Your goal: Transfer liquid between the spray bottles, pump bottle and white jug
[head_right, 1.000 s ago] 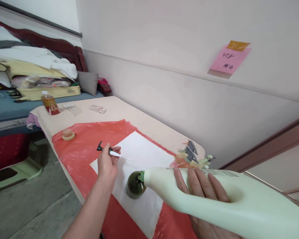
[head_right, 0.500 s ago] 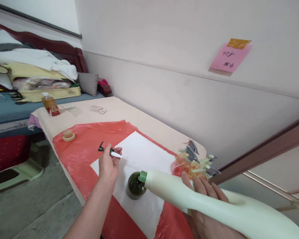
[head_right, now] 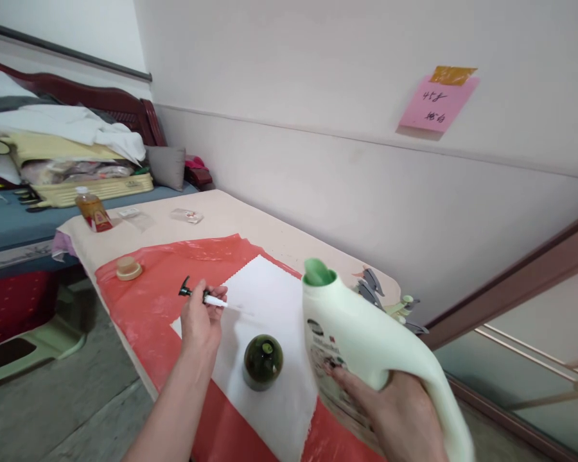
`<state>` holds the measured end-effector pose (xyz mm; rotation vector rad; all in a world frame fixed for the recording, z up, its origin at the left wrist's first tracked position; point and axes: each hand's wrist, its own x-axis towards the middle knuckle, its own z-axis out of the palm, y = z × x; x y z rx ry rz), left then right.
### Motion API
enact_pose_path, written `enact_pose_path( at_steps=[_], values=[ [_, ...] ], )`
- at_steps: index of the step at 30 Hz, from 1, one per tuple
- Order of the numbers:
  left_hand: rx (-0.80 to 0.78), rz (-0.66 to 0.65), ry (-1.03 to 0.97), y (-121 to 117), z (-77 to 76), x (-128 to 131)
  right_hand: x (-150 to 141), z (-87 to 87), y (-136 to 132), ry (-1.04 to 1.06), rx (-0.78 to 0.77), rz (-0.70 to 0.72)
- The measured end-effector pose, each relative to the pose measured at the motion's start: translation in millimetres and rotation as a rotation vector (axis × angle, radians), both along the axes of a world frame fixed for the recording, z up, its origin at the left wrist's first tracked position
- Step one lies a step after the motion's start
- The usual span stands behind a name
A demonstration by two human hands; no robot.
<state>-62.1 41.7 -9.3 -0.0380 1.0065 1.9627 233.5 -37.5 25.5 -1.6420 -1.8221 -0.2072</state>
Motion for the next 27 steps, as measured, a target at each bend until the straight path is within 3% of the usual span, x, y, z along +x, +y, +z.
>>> enact_pose_path(
  at_steps=[2, 3, 5, 9, 13, 16, 20, 23, 27],
  values=[
    [0.005, -0.023, 0.009, 0, -1.2, 1, -24, 1.5, 16, 0.360, -0.281, -0.103],
    [0.006, -0.035, 0.015, 0, -2.2, 2, -39, 2.4, 26, 0.543, -0.306, -0.136],
    [0.006, -0.050, 0.024, 1, -4.4, 4, -70, 2.3, 48, 0.833, -0.258, -0.065],
    [0.008, -0.027, 0.007, 2, -6.0, 1, -119, -11.8, 106, 0.937, -0.207, 0.066],
    [0.008, 0.005, -0.025, 4, -3.8, -4, -145, -43.1, 166, 0.966, -0.178, 0.159],
    [0.003, 0.011, -0.038, 7, -2.9, -6, -156, -67.7, 192, 0.939, -0.194, 0.179],
    [0.011, 0.015, -0.042, 8, -2.6, -8, -155, -81.9, 177, 0.876, -0.279, 0.246],
    [0.017, -0.005, -0.018, 6, -0.7, -6, -136, -80.3, 130, 0.841, -0.367, 0.307],
    [0.069, -0.137, 0.086, 1, 3.9, 5, -97, -90.9, 60, 0.846, -0.477, 0.252]
  ],
)
